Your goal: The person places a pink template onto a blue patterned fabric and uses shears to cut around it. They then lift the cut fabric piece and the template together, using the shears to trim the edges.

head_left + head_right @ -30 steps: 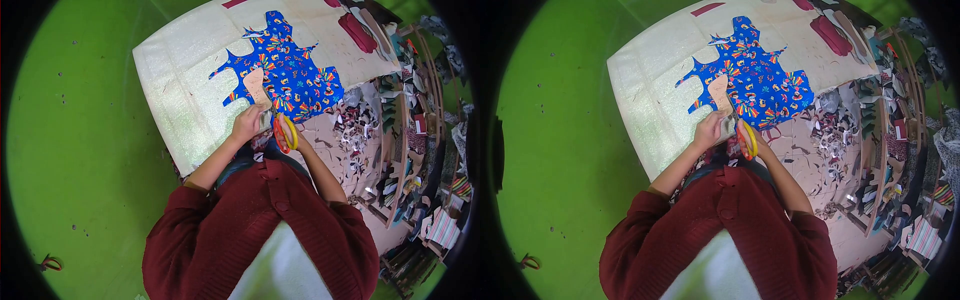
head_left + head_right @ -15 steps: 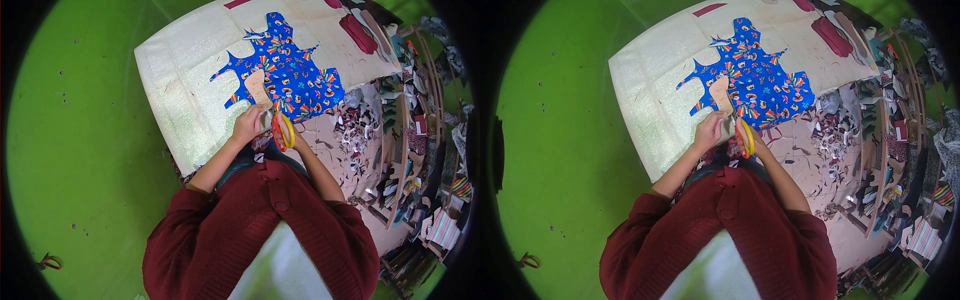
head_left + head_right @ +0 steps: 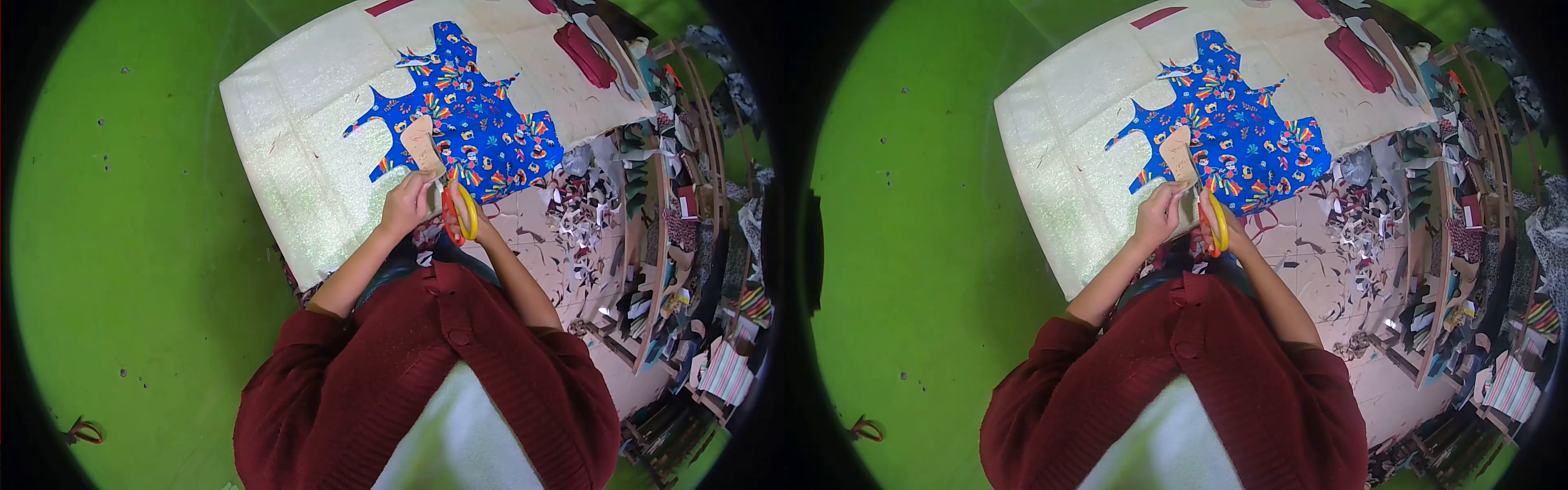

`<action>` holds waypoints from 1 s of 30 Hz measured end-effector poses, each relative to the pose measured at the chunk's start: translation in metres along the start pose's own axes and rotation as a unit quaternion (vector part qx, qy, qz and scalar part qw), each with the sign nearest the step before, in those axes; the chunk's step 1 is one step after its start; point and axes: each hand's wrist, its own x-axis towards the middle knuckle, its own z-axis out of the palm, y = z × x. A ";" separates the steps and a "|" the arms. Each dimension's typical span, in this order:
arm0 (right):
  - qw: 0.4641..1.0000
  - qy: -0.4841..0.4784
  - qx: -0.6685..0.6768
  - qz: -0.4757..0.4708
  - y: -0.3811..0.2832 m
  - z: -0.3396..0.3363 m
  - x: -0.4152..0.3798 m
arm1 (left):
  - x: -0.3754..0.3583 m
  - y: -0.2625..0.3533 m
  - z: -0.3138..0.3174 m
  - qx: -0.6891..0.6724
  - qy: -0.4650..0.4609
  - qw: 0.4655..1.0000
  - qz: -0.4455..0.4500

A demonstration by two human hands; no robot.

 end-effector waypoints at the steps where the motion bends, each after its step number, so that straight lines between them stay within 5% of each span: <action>1: 1.000 0.000 0.000 0.000 -0.001 0.000 -0.002 | 0.000 0.000 0.000 -0.001 0.002 1.000 0.003; 30: 0.987 0.035 0.154 -0.028 0.004 0.037 0.025 | 0.009 0.001 -0.012 -0.042 0.000 0.999 -0.011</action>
